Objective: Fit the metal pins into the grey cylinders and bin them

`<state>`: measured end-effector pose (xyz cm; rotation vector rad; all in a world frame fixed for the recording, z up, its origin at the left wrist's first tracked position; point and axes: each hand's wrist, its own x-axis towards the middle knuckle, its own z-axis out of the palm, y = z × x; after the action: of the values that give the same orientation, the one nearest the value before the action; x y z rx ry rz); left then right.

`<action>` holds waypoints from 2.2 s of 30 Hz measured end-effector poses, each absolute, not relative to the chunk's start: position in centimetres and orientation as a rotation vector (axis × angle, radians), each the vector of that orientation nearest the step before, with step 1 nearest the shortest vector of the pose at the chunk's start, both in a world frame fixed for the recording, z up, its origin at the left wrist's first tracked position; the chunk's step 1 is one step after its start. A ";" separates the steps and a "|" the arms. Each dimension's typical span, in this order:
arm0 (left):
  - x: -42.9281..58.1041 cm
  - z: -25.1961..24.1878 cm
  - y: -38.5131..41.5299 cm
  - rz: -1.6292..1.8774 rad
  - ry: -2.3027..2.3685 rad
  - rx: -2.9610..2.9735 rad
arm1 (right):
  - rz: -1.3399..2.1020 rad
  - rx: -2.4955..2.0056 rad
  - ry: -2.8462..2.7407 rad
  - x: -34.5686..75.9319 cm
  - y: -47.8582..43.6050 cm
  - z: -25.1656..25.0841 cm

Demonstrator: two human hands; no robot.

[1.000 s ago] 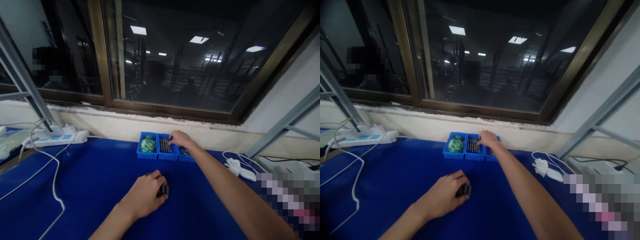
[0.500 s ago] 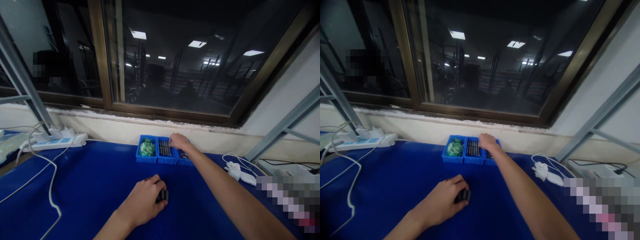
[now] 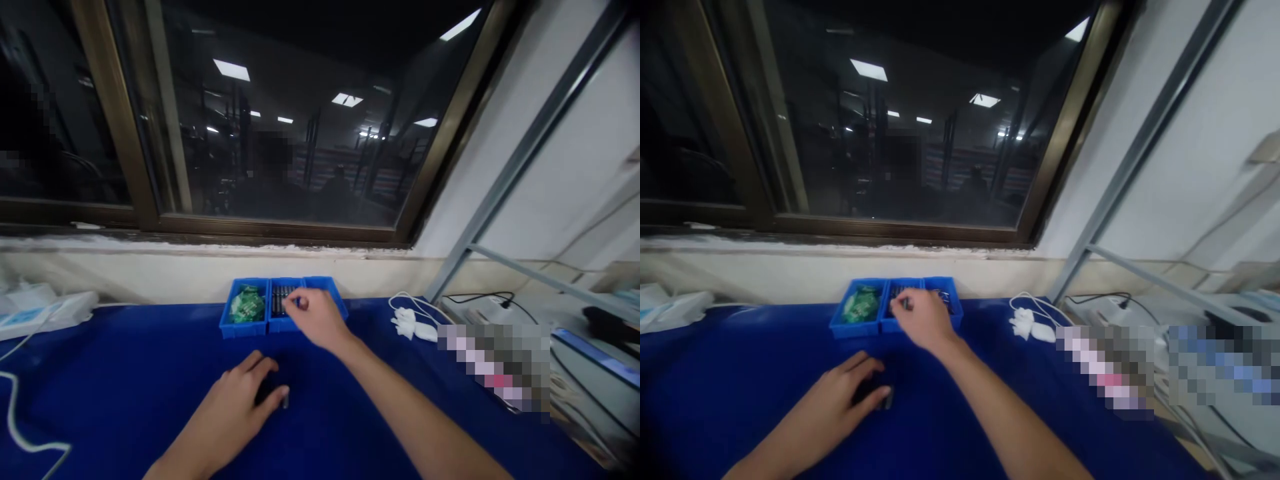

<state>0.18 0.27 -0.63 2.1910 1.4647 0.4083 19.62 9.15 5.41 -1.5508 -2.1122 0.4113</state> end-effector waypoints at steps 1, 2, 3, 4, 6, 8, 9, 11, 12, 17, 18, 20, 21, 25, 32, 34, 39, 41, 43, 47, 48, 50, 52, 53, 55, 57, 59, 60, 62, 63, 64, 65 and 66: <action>0.2 -0.5 0.3 0.411 1.486 2.204 | 0.530 -1.498 -2.088 19.8 7.6 4.7; 0.2 -0.4 0.2 0.408 1.504 2.216 | 0.633 -1.473 -2.084 20.0 6.2 4.0; 0.1 -0.1 0.1 0.402 1.513 2.227 | 0.733 -1.462 -2.097 20.3 5.0 3.3; 0.0 0.2 0.0 0.394 1.511 2.236 | 0.820 -1.470 -2.133 20.7 4.1 2.8; -0.3 0.9 -0.2 0.379 1.467 2.244 | 0.957 -1.482 -2.225 21.5 2.9 2.1; -0.7 1.6 -0.3 0.352 1.409 2.241 | 1.018 -1.460 -2.320 22.1 2.4 1.8; -0.8 1.8 -0.4 0.337 1.391 2.245 | 1.008 -1.448 -2.363 22.3 2.3 1.7; -1.1 2.0 -0.4 0.308 1.381 2.265 | 0.952 -1.440 -2.407 22.5 2.3 1.4; -1.1 2.0 -0.3 0.295 1.376 2.279 | 0.923 -1.439 -2.414 22.5 2.2 1.2; -1.0 1.3 0.1 0.299 1.360 2.299 | 0.796 -1.381 -2.416 22.0 2.0 0.4; -0.9 1.1 0.1 0.313 1.354 2.306 | 0.789 -1.368 -2.419 22.0 1.9 0.5; -0.9 0.9 0.2 0.337 1.349 2.311 | 0.791 -1.354 -2.426 22.0 1.8 0.6; -0.8 0.8 0.2 0.345 1.350 2.312 | 0.788 -1.347 -2.430 22.1 1.7 0.7; -0.5 0.4 0.1 0.356 1.360 2.326 | 0.739 -1.313 -2.465 22.3 1.9 0.5; 0.0 0.2 0.0 0.413 1.365 2.324 | 0.744 -1.289 -2.467 22.7 2.4 -0.2; 0.1 0.2 -0.1 0.403 1.376 2.313 | 0.767 -1.277 -2.448 22.9 2.4 -0.1; 0.2 0.2 -0.1 0.413 1.391 2.313 | 0.991 -1.163 -2.165 22.7 4.6 2.4; 0.3 0.2 -0.1 0.414 1.390 2.314 | 0.848 -1.242 -2.105 22.2 7.2 3.9; 0.5 0.3 -0.1 0.401 1.390 2.322 | 0.647 -1.384 -2.170 21.6 10.4 5.0; 0.9 0.4 -0.5 0.328 1.403 2.406 | 0.560 -1.555 -2.298 19.7 15.4 5.3; 1.1 0.4 -0.6 0.314 1.395 2.431 | 0.547 -1.582 -2.341 19.2 16.2 5.1; 1.2 0.3 -0.8 0.300 1.371 2.472 | 0.511 -1.612 -2.425 18.3 17.2 4.6; 1.2 0.3 -1.0 0.297 1.352 2.483 | 0.470 -1.625 -2.486 17.5 17.8 4.3; 1.2 0.3 -1.1 0.302 1.350 2.476 | 0.455 -1.628 -2.508 17.3 18.0 4.2; 1.1 0.4 -1.1 0.319 1.348 2.455 | 0.441 -1.632 -2.539 17.0 18.4 4.1; 1.1 0.5 -1.1 0.331 1.355 2.441 | 0.427 -1.633 -2.538 17.2 18.6 4.0; 1.1 0.6 -1.0 0.331 1.358 2.440 | 0.381 -1.651 -2.511 17.6 18.6 3.8; 1.1 0.7 -1.0 0.332 1.354 2.440 | 0.344 -1.669 -2.497 17.8 18.5 3.8; 1.2 0.8 -1.0 0.336 1.346 2.445 | 0.275 -1.708 -2.488 18.1 18.3 3.7; 1.3 0.8 -1.1 0.337 1.345 2.449 | 0.252 -1.722 -2.495 18.2 18.2 3.6; 1.3 0.9 -1.1 0.336 1.345 2.453 | 0.237 -1.727 -2.509 18.1 18.1 3.5; 1.3 0.9 -1.1 0.332 1.347 2.456 | 0.228 -1.727 -2.526 18.0 18.1 3.5; 1.3 0.8 -1.1 0.326 1.348 2.461 | 0.220 -1.721 -2.545 17.9 18.2 3.4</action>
<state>1.30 -1.14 0.84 2.4605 1.3482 0.3264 17.86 18.17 3.40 -1.7207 -2.5448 0.2200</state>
